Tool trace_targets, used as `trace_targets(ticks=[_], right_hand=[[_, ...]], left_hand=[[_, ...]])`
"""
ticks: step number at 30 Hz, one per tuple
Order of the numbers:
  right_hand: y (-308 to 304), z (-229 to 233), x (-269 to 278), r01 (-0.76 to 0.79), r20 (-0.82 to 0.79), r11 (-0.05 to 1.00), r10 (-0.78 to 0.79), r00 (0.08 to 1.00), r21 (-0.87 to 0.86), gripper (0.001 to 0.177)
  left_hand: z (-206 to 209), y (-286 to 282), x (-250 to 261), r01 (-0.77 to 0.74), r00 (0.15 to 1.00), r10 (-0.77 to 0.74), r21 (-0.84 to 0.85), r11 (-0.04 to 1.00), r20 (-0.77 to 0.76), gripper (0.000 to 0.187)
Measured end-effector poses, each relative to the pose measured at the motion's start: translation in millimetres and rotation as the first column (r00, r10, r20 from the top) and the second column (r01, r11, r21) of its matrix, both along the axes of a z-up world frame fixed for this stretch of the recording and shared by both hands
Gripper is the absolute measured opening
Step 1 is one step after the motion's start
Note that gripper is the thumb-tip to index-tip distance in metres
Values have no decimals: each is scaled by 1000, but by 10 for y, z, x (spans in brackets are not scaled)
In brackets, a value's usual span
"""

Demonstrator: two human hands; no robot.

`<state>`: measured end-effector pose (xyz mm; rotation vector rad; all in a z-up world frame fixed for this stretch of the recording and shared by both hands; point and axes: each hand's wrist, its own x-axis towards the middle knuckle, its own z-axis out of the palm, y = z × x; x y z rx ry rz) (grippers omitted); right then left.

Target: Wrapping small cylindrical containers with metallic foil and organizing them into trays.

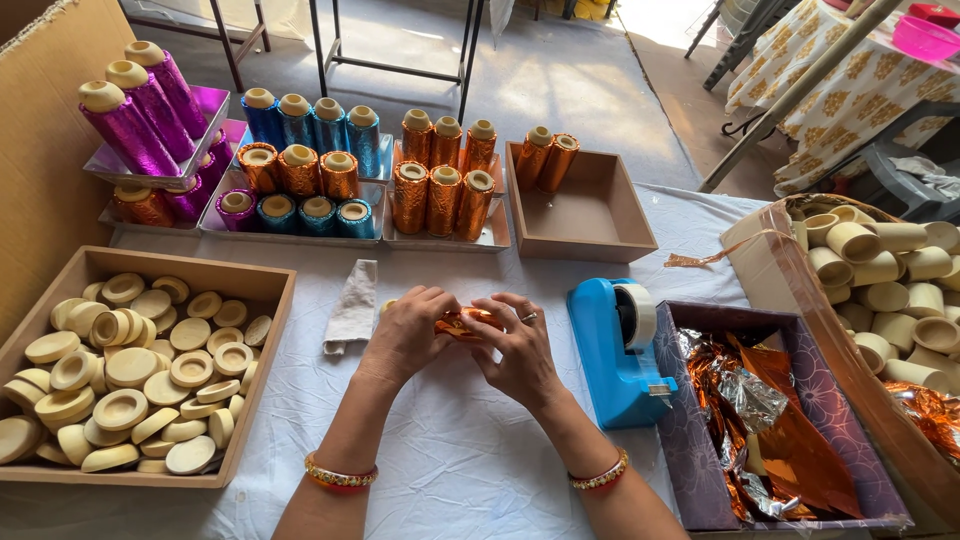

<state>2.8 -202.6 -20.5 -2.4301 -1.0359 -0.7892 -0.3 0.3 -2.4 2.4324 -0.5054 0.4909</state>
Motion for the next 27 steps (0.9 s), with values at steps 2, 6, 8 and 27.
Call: trace_targets(ticks=[2,6,8,27], right_hand=[[-49,-126,33,-6,11,999,5,1000,41,44],[31,102,-45,69,-41,992,-65,997,102,57],[11,52,-24,69,-10,996,-69,998,55,52],[-16,-70,61,45,-90,992,-34,995,118,55]], left_hand=[[32,-9,-16,-5,1000,5,3,1000,-5,33],[38,3,-14,-5,999,5,4,1000,35,31],[51,1,-17,-3,1000,3,7,1000,31,31],[241,-33,-121,14,999,-9,-169,986,35,49]])
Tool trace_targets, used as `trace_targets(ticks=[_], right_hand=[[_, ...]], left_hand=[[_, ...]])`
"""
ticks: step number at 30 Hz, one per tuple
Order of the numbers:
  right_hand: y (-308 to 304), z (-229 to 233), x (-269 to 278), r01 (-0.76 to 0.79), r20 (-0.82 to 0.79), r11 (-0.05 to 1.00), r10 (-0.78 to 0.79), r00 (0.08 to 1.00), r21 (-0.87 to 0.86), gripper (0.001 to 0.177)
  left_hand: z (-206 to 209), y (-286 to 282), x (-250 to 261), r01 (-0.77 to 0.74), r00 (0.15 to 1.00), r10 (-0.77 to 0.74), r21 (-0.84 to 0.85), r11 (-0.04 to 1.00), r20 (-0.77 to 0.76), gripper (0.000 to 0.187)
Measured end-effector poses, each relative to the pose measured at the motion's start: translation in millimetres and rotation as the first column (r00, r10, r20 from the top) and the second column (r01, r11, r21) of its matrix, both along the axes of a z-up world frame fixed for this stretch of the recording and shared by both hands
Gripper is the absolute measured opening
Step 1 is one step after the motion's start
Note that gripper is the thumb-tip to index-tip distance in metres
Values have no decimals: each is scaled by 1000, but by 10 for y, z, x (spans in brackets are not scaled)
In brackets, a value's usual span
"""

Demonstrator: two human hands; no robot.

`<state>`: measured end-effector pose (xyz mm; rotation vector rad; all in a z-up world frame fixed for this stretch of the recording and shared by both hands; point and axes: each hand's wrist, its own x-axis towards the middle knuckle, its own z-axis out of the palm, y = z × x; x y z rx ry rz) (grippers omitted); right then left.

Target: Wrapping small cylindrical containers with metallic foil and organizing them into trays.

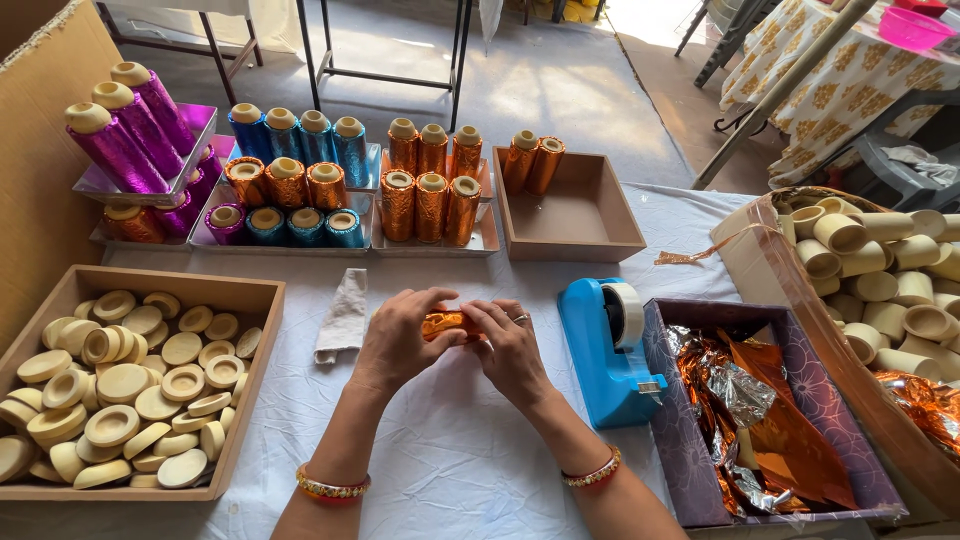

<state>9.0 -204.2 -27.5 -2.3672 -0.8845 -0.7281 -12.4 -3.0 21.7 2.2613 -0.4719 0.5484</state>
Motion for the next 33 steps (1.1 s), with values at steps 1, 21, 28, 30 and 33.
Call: trace_targets(ticks=[1,21,28,30,33], right_hand=[[-3,10,13,3,3,1000,-3,1000,2,55],[-267,-458,428,-4,-626,694,651,430,720,56],[-135,-153,198,-63,-231,747,284,931,662,59],[-124,-140,174,-115,-168,778,273,947,618,41],[-102,-17,118,-113,-151,811,241,959,574,37]], left_hand=[[8,19,5,3,1000,-3,2,1000,3,49],[-417,-226,197,127,975,-204,-529,839,-89,82],[-465,-264,196,143,966,-246,-635,759,-77,58],[-416,-256,172,164,971,-235,-597,785,-41,45],[-467,-241,198,164,972,-230,-582,797,-41,34]])
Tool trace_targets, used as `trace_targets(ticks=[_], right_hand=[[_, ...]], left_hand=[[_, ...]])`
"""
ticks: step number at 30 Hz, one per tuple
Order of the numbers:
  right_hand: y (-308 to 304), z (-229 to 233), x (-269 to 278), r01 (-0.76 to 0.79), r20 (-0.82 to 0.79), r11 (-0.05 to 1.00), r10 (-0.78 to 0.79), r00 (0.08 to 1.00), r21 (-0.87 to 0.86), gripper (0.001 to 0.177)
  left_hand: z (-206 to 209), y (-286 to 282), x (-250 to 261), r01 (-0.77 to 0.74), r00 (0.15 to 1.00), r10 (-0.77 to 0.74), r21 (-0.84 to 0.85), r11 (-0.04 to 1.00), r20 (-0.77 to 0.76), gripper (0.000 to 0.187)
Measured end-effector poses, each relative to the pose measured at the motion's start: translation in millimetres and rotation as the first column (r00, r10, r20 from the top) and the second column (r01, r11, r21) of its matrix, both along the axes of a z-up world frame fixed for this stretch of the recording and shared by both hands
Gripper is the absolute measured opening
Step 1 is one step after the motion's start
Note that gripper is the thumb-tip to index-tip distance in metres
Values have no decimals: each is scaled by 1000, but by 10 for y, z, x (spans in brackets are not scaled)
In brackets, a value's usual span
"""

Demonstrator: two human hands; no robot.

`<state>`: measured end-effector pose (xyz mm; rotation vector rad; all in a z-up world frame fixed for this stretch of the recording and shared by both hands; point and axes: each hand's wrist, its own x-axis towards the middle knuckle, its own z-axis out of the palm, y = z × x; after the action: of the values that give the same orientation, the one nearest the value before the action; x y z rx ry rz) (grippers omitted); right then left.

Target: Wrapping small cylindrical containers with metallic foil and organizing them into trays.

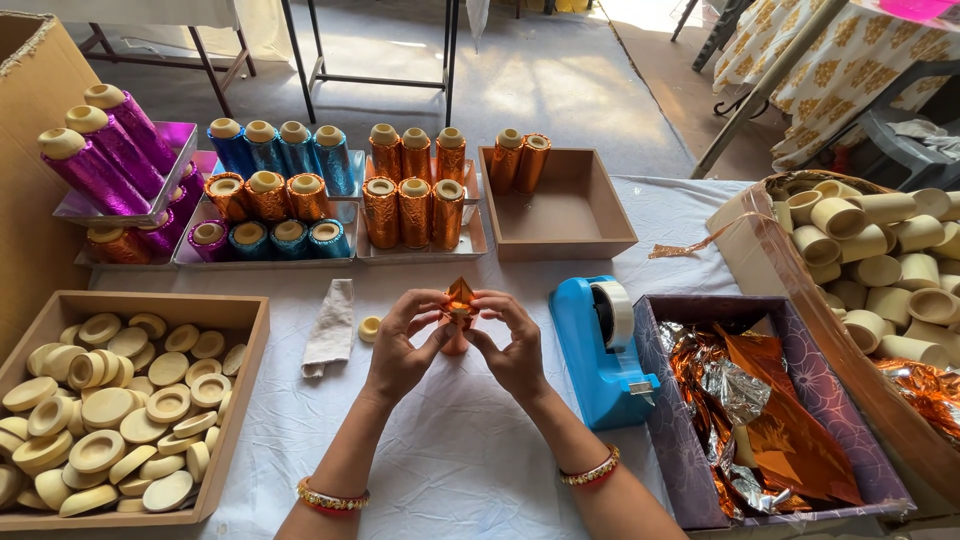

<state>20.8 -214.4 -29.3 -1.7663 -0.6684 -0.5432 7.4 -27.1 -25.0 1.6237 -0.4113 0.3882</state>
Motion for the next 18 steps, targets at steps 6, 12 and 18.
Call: trace_targets(ticks=[6,12,18], right_hand=[[32,170,-100,61,99,992,-50,994,-111,35],[101,95,-43,29,-5,997,-29,1000,70,8],[171,235,-25,36,-242,968,26,970,249,25]], left_hand=[[199,-26,-83,-38,997,37,26,999,67,16],[106,-160,-42,-192,981,192,22,981,3,5],[109,-214,26,-149,984,131,-155,977,-117,52]])
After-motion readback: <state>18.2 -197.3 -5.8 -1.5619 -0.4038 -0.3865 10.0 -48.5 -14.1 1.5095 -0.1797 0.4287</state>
